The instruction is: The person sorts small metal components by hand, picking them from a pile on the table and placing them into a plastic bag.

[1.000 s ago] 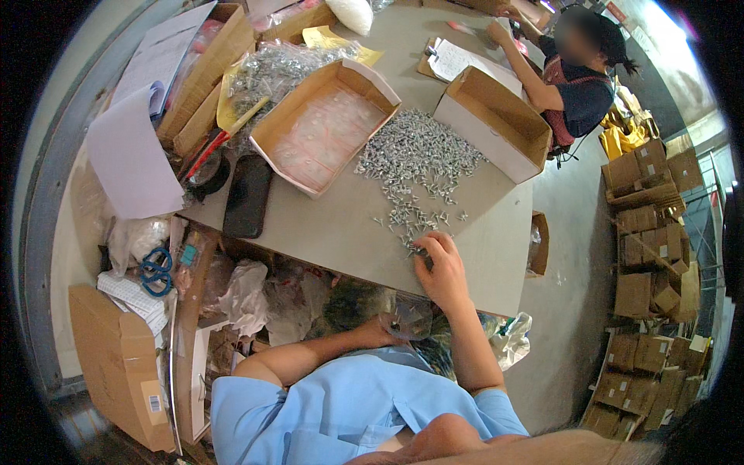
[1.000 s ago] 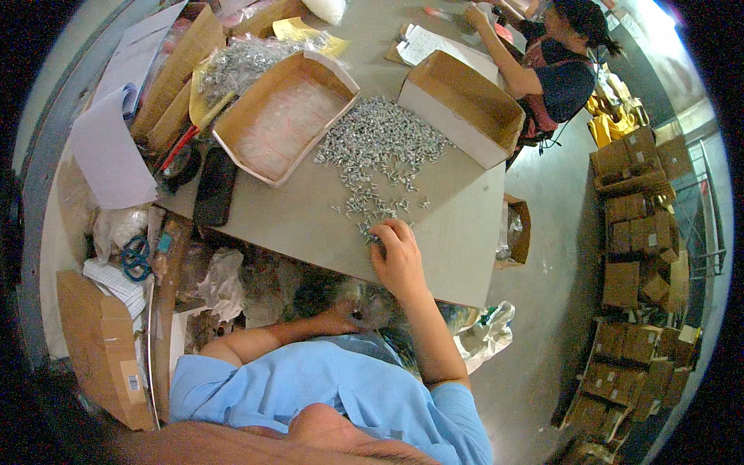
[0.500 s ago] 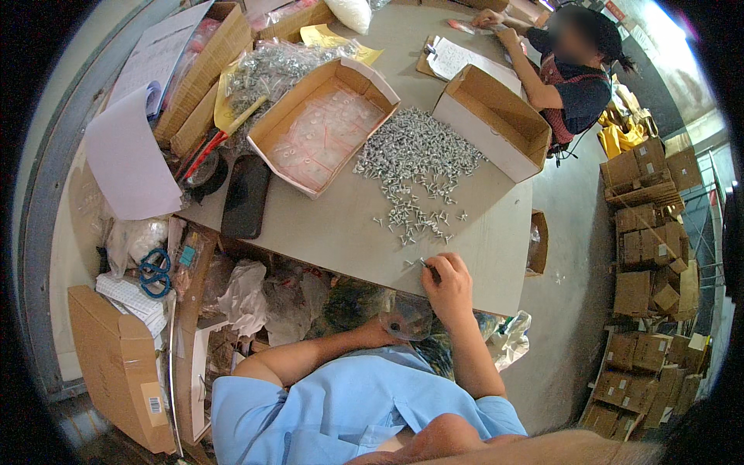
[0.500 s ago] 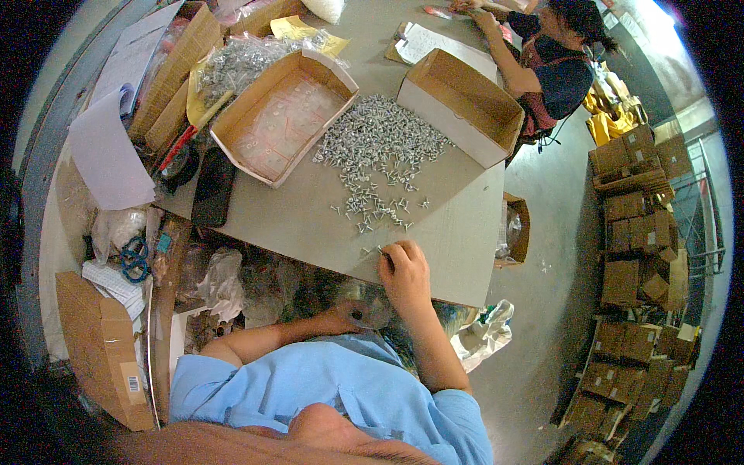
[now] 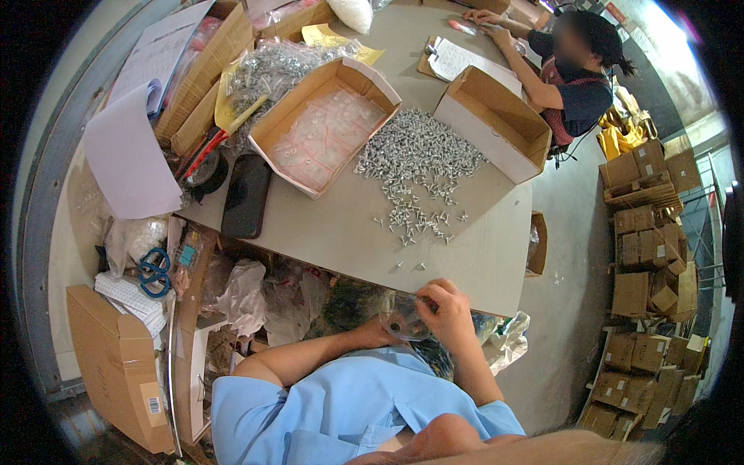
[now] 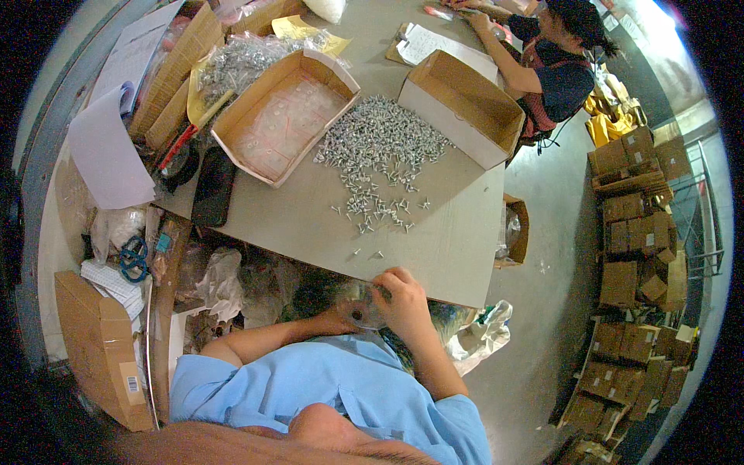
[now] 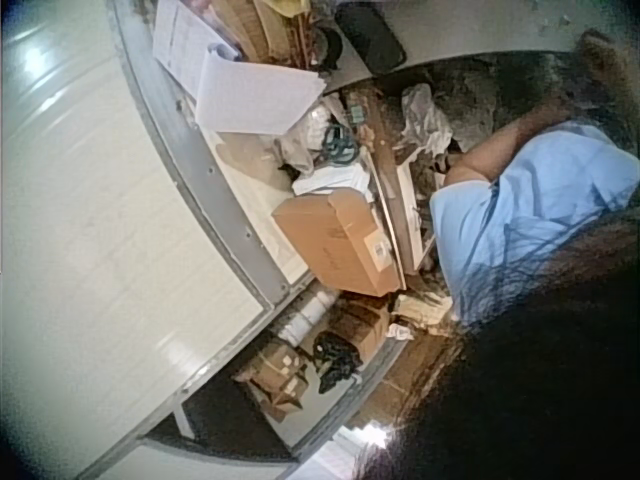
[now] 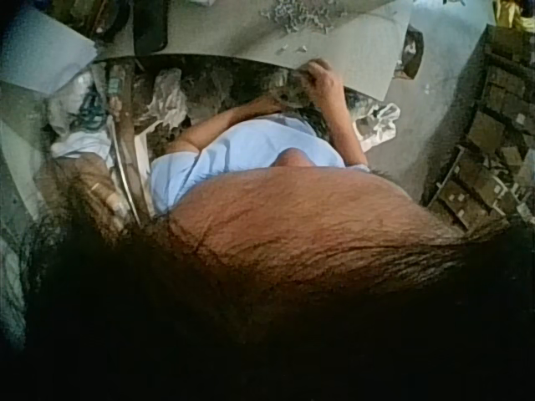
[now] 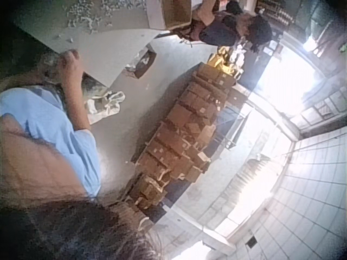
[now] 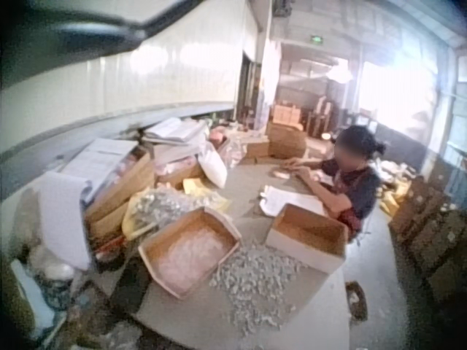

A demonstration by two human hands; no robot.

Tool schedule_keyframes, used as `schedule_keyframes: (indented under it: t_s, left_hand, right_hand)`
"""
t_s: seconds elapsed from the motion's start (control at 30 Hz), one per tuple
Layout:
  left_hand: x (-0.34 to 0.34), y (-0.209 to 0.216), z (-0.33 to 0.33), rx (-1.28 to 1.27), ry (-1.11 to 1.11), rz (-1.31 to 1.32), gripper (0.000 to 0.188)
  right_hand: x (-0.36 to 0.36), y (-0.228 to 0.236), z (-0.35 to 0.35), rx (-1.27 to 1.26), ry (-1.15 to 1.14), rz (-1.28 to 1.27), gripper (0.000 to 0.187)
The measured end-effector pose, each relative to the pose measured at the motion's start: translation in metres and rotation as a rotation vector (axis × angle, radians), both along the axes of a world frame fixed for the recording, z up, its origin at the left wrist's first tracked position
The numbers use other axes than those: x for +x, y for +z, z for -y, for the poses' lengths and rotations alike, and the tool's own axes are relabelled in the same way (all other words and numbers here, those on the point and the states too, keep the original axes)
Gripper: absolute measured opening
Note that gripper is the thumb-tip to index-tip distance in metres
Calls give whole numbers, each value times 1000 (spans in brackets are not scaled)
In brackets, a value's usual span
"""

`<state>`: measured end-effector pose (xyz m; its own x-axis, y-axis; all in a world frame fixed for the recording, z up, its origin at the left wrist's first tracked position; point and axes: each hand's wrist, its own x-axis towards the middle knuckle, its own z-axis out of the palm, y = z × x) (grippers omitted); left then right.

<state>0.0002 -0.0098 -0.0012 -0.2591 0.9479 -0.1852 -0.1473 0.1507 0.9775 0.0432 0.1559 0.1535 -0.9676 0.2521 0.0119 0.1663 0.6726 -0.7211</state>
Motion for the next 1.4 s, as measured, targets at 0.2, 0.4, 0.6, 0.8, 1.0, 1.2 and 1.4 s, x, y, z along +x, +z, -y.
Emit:
schedule_keyframes:
  t_s: [0.2, 0.4, 0.6, 0.8, 1.0, 1.2, 1.4]
  left_hand:
    - [5, -18, 0, -65, -12, -15, 39]
    - [5, -20, -3, -114, -39, -16, 45]
    - [12, -33, -3, 25, 53, 28, 34]
    - [15, -32, -2, 59, 129, -153, 35]
    - [3, -16, -9, -120, -37, -1, 30]
    - [-1, -9, -7, -88, -61, -12, 20]
    - [-7, -13, 10, -194, -16, -514, 29]
  right_hand:
    - [-29, 0, -1, 97, -104, -90, 30]
    - [-63, -24, 12, 270, -114, -252, 34]
    - [-66, -26, 18, 274, -122, -226, 17]
    - [-26, -10, 21, 219, -33, -132, 12]
    - [-10, 3, 4, -114, -26, 28, 15]
    - [-11, -5, -1, -132, -64, 30, 15]
    - [-5, -10, 6, 3, 47, -138, 8]
